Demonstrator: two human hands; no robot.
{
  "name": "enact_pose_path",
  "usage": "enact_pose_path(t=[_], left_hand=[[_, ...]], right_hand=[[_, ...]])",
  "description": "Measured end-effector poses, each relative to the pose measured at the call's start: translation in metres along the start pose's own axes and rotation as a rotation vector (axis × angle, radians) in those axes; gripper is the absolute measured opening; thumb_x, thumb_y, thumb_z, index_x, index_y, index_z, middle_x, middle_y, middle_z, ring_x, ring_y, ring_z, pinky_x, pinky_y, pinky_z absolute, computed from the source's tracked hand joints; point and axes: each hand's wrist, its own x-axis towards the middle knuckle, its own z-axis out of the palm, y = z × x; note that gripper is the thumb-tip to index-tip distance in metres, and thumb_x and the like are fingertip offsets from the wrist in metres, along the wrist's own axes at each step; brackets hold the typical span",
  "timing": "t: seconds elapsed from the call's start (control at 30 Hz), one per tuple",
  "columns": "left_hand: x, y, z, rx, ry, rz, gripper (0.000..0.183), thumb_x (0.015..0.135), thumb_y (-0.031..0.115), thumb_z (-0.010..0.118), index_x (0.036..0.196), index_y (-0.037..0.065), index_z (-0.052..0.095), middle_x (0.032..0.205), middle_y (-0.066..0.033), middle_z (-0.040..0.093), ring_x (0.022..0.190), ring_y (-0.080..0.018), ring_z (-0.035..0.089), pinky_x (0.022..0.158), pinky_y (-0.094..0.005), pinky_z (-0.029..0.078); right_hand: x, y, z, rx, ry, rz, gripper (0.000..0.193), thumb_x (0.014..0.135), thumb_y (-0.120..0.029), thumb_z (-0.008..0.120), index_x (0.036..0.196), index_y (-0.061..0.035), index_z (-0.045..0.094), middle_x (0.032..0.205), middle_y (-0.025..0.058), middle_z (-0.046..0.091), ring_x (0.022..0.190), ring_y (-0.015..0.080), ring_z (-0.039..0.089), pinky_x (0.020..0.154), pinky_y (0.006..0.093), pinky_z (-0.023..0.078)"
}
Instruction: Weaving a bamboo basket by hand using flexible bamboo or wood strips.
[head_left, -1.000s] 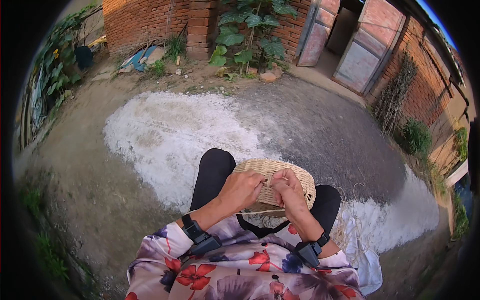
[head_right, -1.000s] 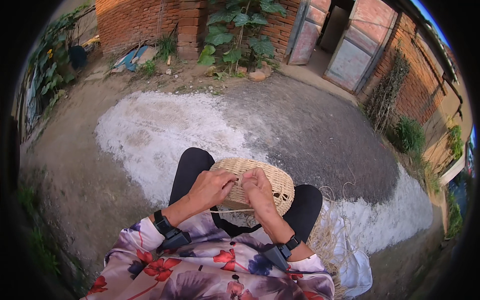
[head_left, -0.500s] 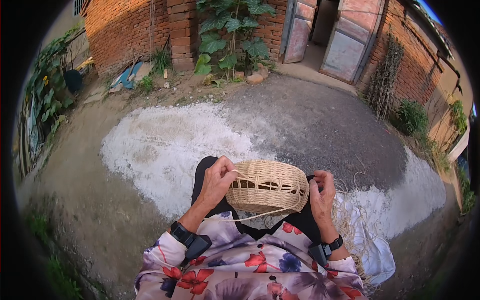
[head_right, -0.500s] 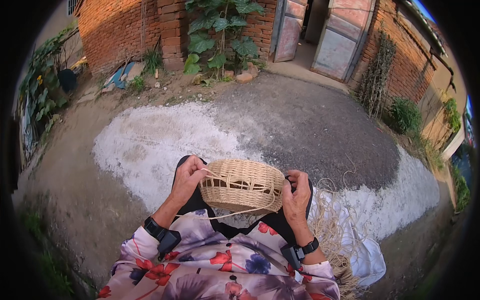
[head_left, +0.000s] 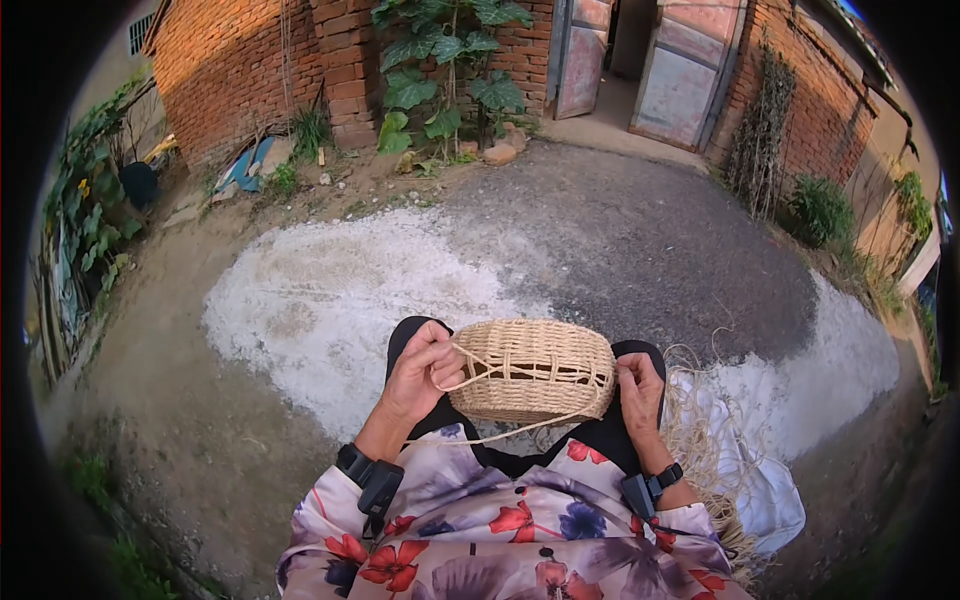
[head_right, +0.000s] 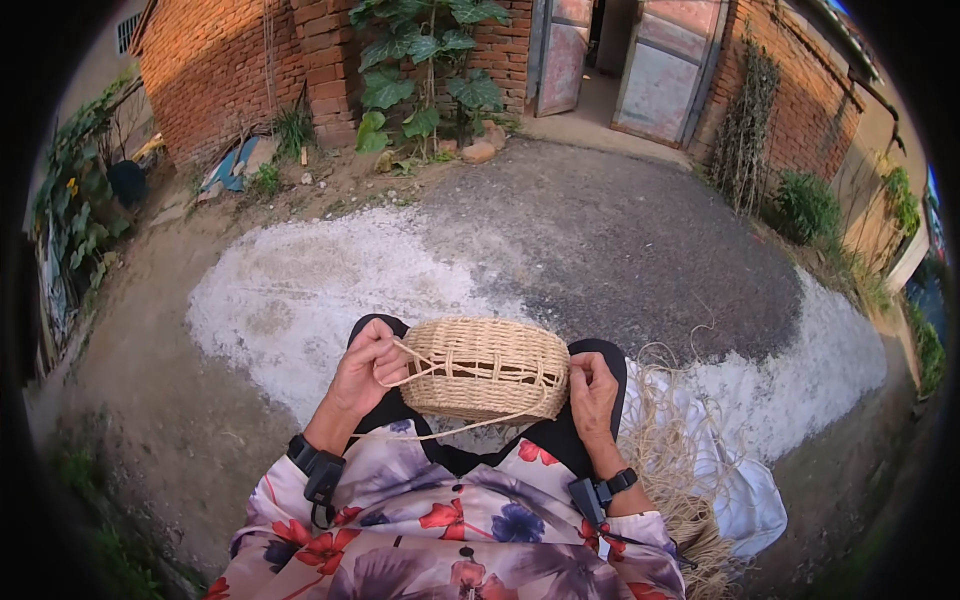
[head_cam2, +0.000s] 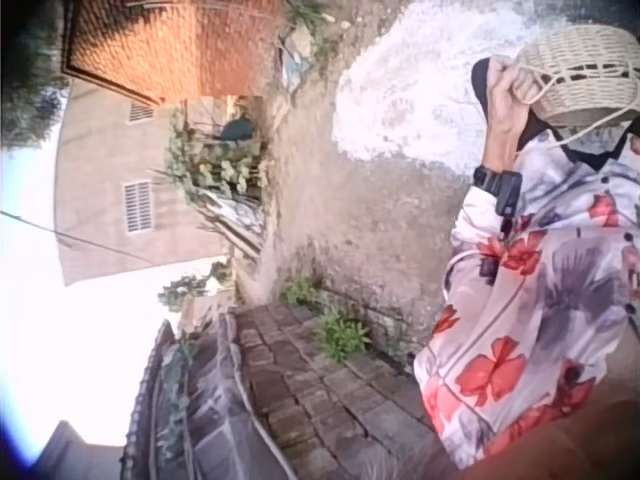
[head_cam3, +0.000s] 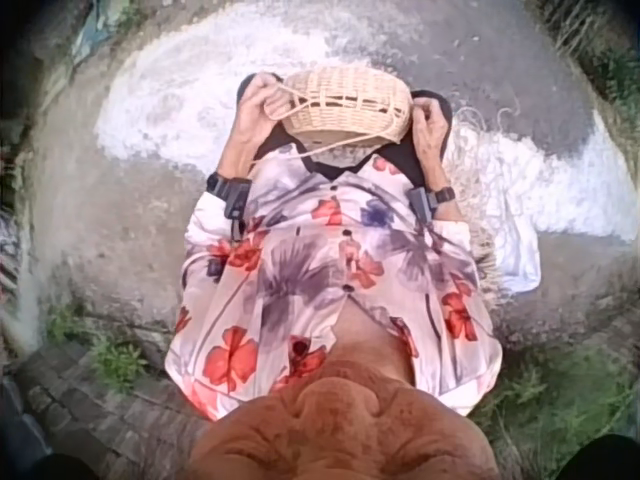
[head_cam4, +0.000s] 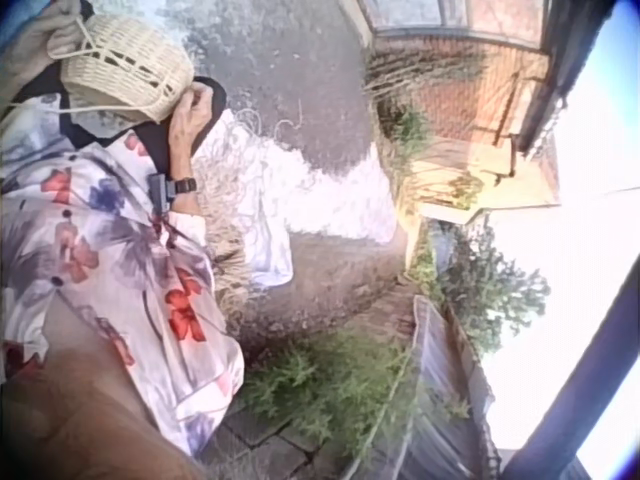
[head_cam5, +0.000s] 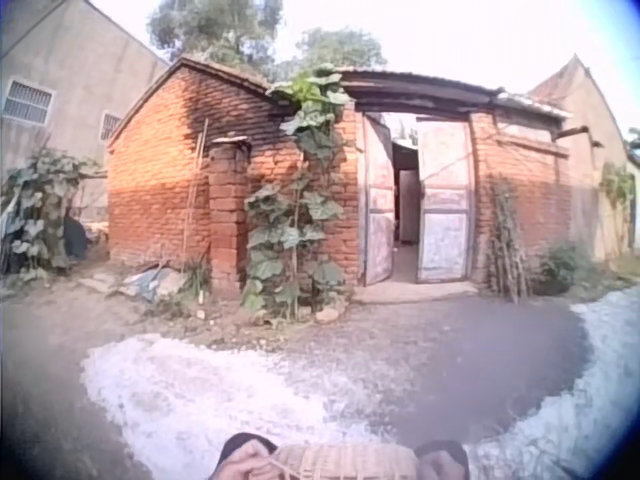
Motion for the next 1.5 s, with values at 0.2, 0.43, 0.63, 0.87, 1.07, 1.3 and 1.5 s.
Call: enact_pose_path(t=[0.2, 0.43, 0.63, 0.87, 1.07, 1.3, 1.5], left_hand=[[0.002, 0.001, 0.011, -0.146, -0.061, 0.009, 0.005, 0.099, 0.008, 0.052, 0.095, 0.010, 0.050, 0.066, 0.0044, 0.036, 0.055, -0.0064, 0.036, 0.051, -0.0226, 0.032], [-0.010, 0.045, -0.002, 0.989, 0.125, -0.166, 0.013, 0.093, 0.016, 0.063, 0.096, 0.008, 0.054, 0.064, 0.0073, 0.041, 0.054, -0.0034, 0.038, 0.050, -0.0224, 0.032], [-0.013, 0.039, 0.020, 1.627, 0.152, 0.341, 0.016, 0.079, 0.013, 0.073, 0.089, 0.006, 0.063, 0.076, 0.0004, 0.051, 0.072, -0.0143, 0.052, 0.063, -0.0298, 0.041], [-0.025, -0.007, 0.033, 1.932, 0.085, 0.473, 0.017, 0.077, 0.017, 0.075, 0.087, 0.006, 0.065, 0.084, -0.0075, 0.058, 0.079, -0.0273, 0.059, 0.070, -0.0404, 0.045], [-0.020, -0.013, 0.027, 1.786, 0.026, 0.390, 0.012, 0.086, 0.013, 0.067, 0.088, 0.004, 0.060, 0.081, -0.0136, 0.062, 0.071, -0.0373, 0.063, 0.063, -0.0447, 0.050], [-0.040, 0.030, -0.028, 1.451, 0.403, 0.032, 0.020, 0.088, 0.017, 0.067, 0.079, 0.001, 0.062, 0.062, -0.0022, 0.056, 0.055, -0.0083, 0.051, 0.054, -0.0292, 0.045], [-0.059, 0.057, -0.049, 1.608, 0.392, -0.062, 0.024, 0.080, 0.018, 0.075, 0.099, 0.003, 0.070, 0.087, -0.0092, 0.070, 0.057, -0.0151, 0.060, 0.056, -0.0277, 0.050]], right_hand=[[0.001, 0.004, 0.002, 0.012, 0.012, -0.047, 0.006, 0.093, -0.004, 0.056, 0.093, -0.0009, 0.061, 0.076, -0.0004, 0.061, 0.067, 0.0055, 0.055, 0.062, 0.0235, 0.047], [-0.003, -0.010, -0.001, -0.005, 0.046, 0.008, 0.012, 0.093, -0.011, 0.060, 0.086, -0.0022, 0.057, 0.070, -0.0017, 0.055, 0.063, 0.0046, 0.049, 0.057, 0.0235, 0.043], [-0.016, -0.022, -0.006, 0.009, -0.169, 0.037, 0.037, 0.088, -0.019, 0.069, 0.062, -0.0006, 0.050, 0.057, -0.0024, 0.043, 0.057, 0.0055, 0.039, 0.051, 0.0263, 0.034], [-0.021, -0.015, -0.011, 0.062, -0.390, 0.065, 0.028, 0.083, -0.014, 0.074, 0.066, -0.0030, 0.055, 0.059, -0.0047, 0.049, 0.056, 0.0030, 0.041, 0.050, 0.0235, 0.034], [-0.025, -0.013, -0.009, 0.202, -0.306, 0.113, 0.027, 0.082, -0.015, 0.076, 0.069, -0.0044, 0.055, 0.061, -0.0060, 0.050, 0.057, 0.0027, 0.041, 0.051, 0.0225, 0.034], [-0.022, -0.019, -0.016, 0.082, -0.455, 0.107, 0.028, 0.083, -0.019, 0.076, 0.071, -0.0049, 0.056, 0.062, -0.0062, 0.051, 0.058, 0.0027, 0.042, 0.052, 0.0218, 0.034], [-0.021, -0.008, -0.015, 0.137, -0.402, 0.098, 0.028, 0.089, -0.022, 0.069, 0.072, -0.0036, 0.056, 0.062, -0.0040, 0.052, 0.058, 0.0032, 0.046, 0.052, 0.0218, 0.037]])
